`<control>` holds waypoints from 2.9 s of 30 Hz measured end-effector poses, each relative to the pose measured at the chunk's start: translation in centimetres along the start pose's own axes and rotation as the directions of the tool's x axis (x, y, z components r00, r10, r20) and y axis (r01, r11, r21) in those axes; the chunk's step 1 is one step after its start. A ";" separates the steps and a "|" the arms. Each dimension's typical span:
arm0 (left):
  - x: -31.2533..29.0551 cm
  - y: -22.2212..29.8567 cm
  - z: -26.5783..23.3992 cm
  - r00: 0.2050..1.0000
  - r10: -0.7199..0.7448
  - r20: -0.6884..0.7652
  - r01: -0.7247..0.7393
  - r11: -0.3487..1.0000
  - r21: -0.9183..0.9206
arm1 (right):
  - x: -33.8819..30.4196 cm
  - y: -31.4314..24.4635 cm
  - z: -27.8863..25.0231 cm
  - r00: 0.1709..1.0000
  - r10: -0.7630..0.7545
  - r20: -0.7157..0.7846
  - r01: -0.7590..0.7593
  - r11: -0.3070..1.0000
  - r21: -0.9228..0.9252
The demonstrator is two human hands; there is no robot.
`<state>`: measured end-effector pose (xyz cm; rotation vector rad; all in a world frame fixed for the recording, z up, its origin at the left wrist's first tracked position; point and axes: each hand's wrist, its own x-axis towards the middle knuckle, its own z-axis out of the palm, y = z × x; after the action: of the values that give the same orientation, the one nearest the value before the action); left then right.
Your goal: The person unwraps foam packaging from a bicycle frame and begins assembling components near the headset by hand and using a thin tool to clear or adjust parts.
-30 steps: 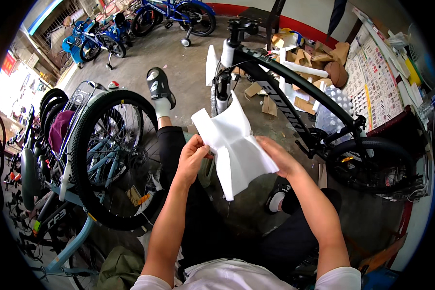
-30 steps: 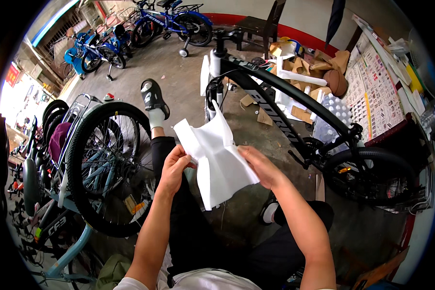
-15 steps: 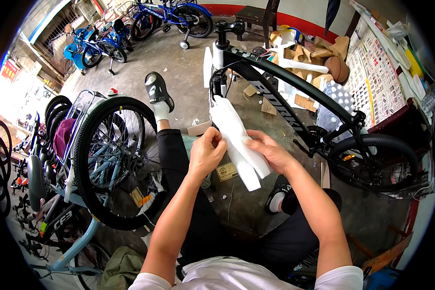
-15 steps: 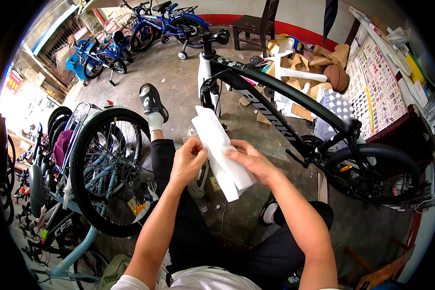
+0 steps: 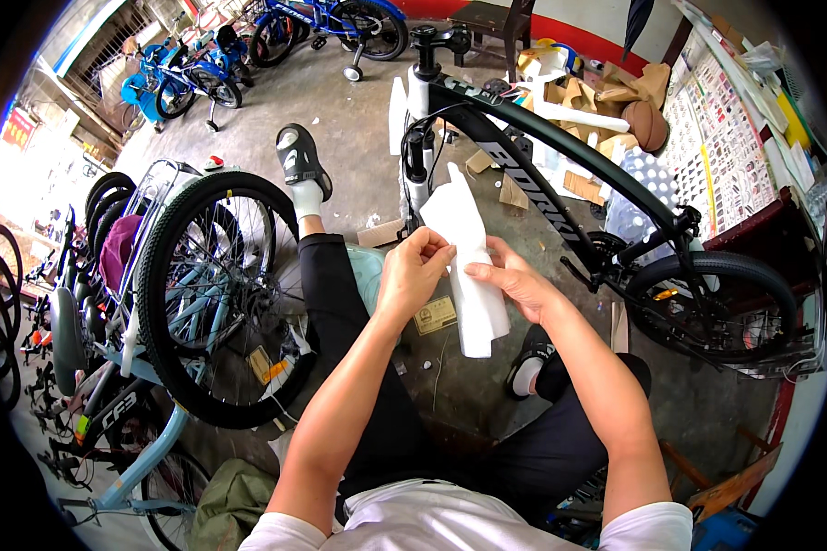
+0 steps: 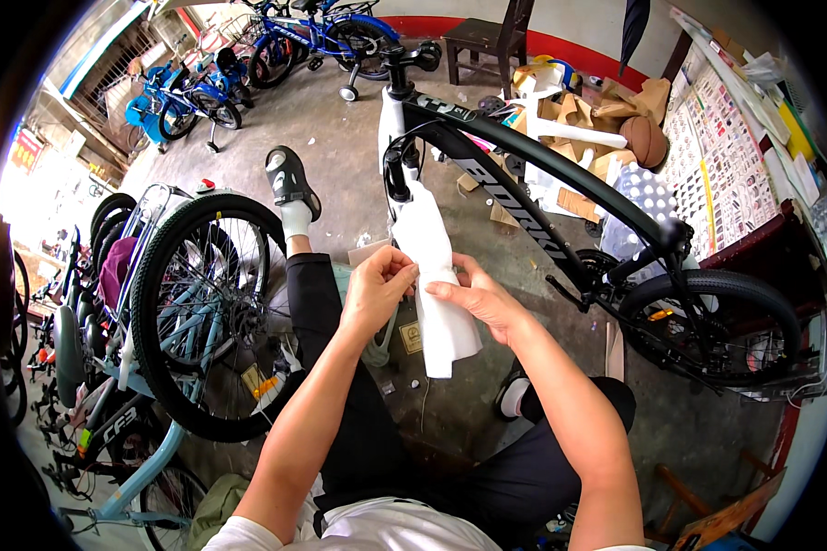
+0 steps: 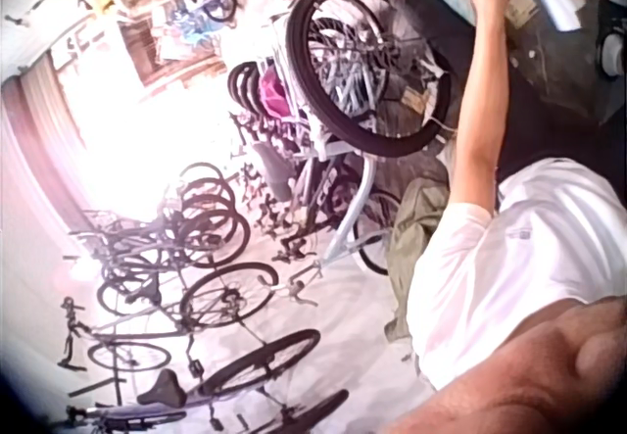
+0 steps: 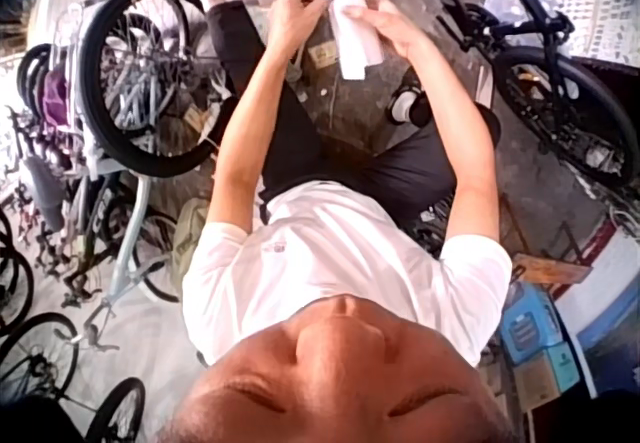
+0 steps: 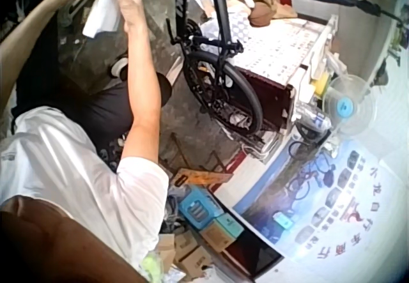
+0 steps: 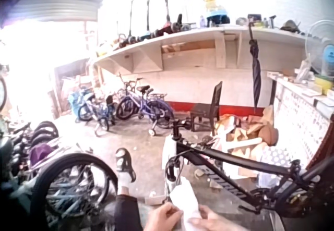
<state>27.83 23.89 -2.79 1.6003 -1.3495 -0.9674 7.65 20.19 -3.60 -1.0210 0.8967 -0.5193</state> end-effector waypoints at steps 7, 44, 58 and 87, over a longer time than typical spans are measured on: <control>0.3 -0.3 1.8 0.982 -0.181 0.046 0.182 0.879 -0.441 | 0.8 0.9 -0.2 0.999 -0.047 -0.027 0.047 0.999 0.024; -0.8 -3.8 0.0 0.897 -0.315 0.312 0.443 0.631 -0.637 | 1.2 0.1 -1.7 0.921 -0.250 -0.300 0.230 0.968 -0.104; -1.1 -2.4 -4.4 0.837 -0.241 0.492 0.535 0.550 -0.641 | 2.2 1.3 -0.8 0.960 -0.241 0.145 0.241 0.970 0.021; -0.2 -4.5 -2.2 0.973 0.202 0.107 -0.184 0.415 0.891 | 0.6 -0.8 0.2 0.991 -0.101 0.084 0.122 0.942 -0.311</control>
<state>31.49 24.72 -6.07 2.0942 -2.1921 0.0366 8.16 19.46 -3.12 -1.3800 0.8825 -0.4410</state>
